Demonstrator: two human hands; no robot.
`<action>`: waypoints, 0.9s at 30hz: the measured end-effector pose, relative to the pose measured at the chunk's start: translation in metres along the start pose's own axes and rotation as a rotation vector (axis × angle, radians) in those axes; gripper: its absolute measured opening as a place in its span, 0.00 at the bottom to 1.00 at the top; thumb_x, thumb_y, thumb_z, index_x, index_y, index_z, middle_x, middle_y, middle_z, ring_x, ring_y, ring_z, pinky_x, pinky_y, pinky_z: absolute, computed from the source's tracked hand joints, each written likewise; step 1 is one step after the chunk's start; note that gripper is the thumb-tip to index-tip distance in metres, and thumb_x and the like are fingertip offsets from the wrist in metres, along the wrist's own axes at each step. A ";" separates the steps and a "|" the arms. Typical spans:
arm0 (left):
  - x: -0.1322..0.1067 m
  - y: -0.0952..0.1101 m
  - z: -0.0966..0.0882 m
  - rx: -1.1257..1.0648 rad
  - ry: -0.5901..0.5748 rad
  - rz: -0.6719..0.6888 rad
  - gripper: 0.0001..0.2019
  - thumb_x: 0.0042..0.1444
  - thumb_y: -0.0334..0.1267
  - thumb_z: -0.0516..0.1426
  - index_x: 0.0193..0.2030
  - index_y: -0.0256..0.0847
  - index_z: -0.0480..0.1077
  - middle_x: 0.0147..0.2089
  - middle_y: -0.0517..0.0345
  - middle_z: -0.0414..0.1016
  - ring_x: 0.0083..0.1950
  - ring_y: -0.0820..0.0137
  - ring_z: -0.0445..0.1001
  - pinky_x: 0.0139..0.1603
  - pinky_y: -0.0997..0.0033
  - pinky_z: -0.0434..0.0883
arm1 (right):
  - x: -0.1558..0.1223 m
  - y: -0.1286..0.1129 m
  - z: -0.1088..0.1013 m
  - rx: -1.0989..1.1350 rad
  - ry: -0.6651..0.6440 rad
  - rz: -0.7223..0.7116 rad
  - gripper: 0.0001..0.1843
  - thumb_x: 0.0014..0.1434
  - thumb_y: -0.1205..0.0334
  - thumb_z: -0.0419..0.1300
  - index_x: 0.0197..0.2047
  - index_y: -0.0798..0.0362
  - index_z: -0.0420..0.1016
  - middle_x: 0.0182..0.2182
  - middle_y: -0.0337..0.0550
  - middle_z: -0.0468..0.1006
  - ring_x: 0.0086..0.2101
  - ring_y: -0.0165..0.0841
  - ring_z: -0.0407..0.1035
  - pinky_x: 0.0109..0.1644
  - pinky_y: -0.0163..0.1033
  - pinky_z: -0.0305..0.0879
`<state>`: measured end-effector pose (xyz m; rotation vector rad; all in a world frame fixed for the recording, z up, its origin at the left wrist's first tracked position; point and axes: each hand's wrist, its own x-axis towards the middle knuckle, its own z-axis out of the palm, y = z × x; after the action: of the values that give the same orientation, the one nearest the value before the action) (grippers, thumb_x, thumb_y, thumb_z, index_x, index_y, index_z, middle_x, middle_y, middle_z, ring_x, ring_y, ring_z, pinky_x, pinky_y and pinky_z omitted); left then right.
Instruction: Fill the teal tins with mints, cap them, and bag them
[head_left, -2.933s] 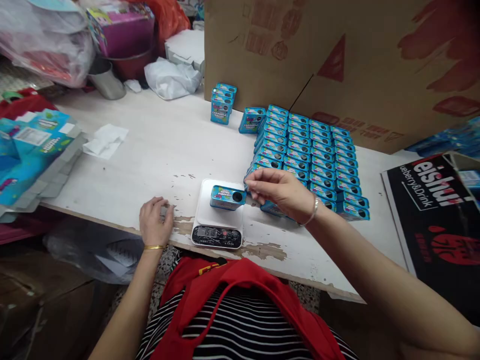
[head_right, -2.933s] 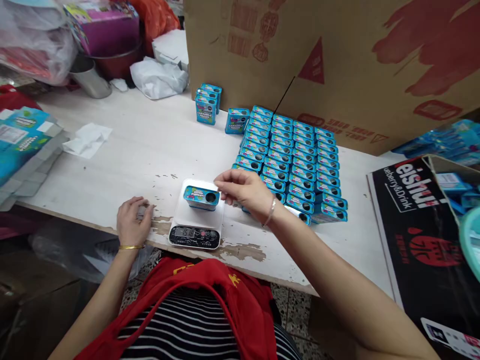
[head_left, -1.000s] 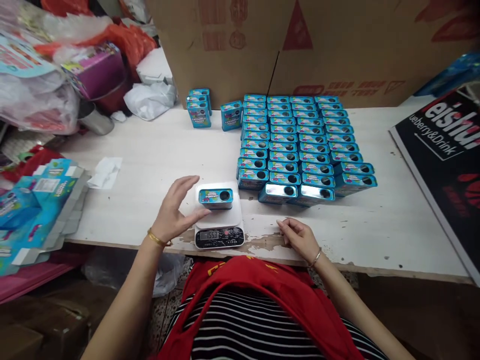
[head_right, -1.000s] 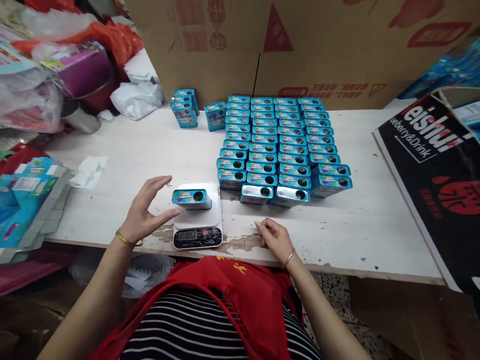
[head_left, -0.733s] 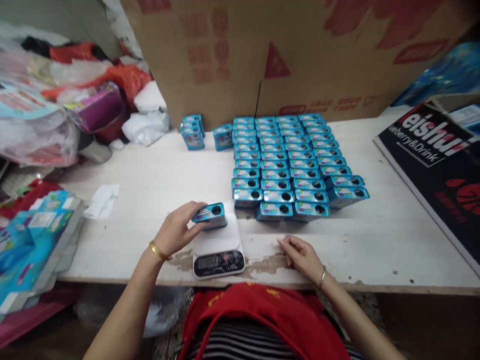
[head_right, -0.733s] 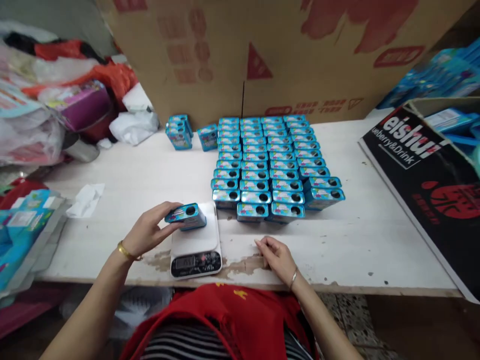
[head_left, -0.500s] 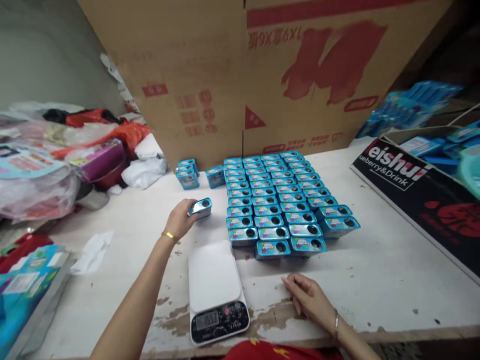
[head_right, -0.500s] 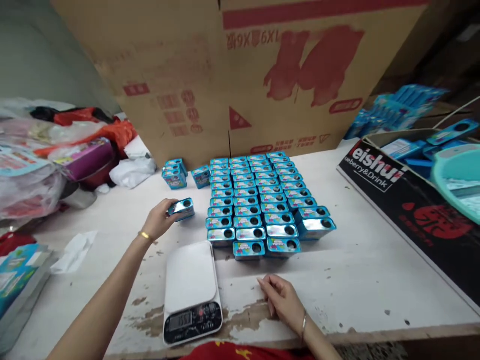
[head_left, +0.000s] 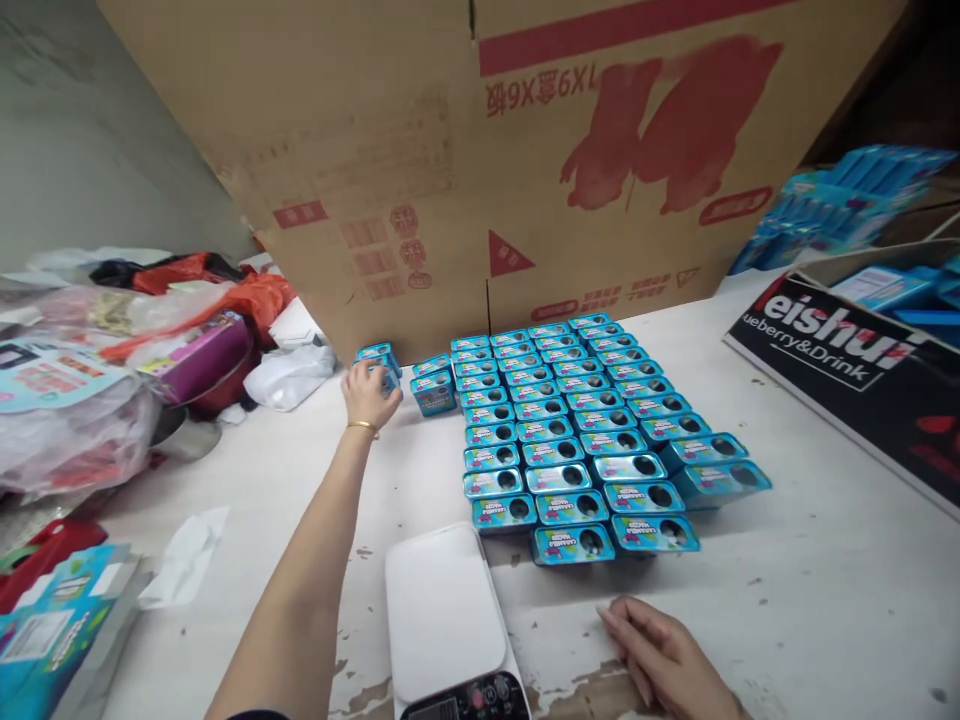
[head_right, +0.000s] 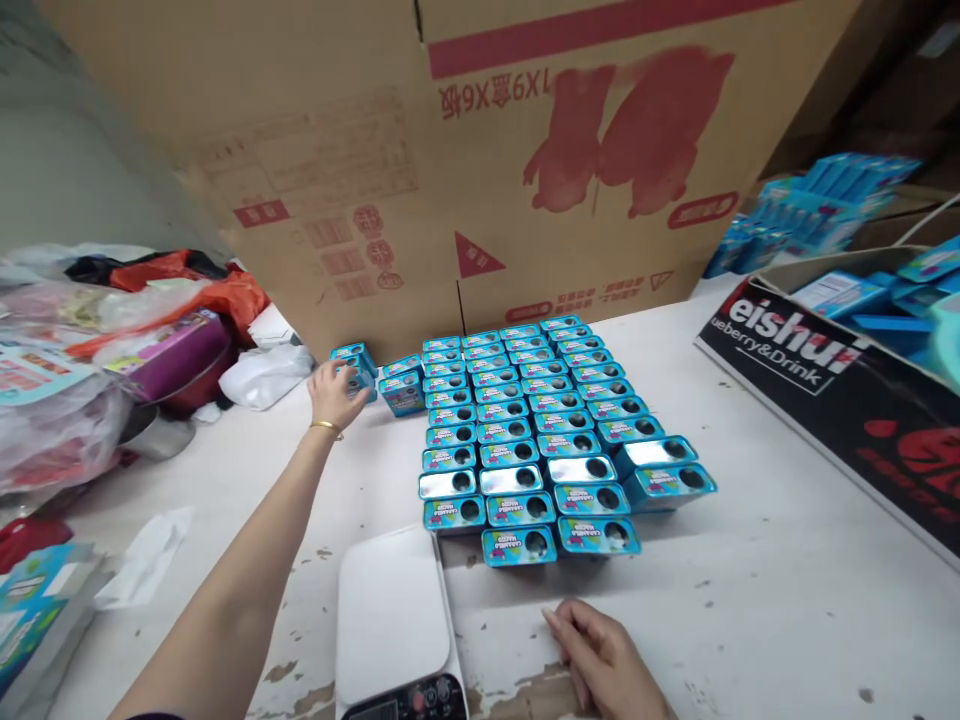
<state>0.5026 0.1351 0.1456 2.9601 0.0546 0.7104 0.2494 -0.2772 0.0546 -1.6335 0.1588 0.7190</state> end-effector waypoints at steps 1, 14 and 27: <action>0.000 -0.006 0.001 0.038 -0.026 -0.006 0.16 0.51 0.39 0.59 0.47 0.40 0.70 0.59 0.42 0.64 0.63 0.49 0.58 0.61 0.47 0.56 | 0.001 0.000 -0.001 -0.002 -0.004 0.004 0.30 0.54 0.30 0.51 0.25 0.50 0.59 0.09 0.29 0.56 0.12 0.24 0.47 0.19 0.32 0.44; -0.064 0.026 -0.114 0.134 -0.346 0.401 0.10 0.57 0.43 0.52 0.34 0.41 0.70 0.39 0.50 0.69 0.39 0.60 0.71 0.43 0.59 0.69 | -0.010 -0.025 -0.006 0.005 0.088 -0.052 0.29 0.51 0.31 0.55 0.22 0.50 0.61 0.07 0.31 0.60 0.11 0.25 0.51 0.16 0.32 0.49; -0.179 0.129 -0.161 -0.032 -0.603 0.491 0.11 0.58 0.46 0.57 0.41 0.42 0.65 0.39 0.52 0.73 0.39 0.61 0.72 0.36 0.64 0.68 | -0.014 -0.018 -0.014 0.011 0.068 -0.169 0.26 0.54 0.36 0.58 0.25 0.52 0.64 0.09 0.32 0.64 0.10 0.23 0.51 0.14 0.29 0.46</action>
<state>0.2717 0.0107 0.2215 3.0305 -0.7304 -0.1814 0.2526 -0.2909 0.0774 -1.6395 0.0718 0.5331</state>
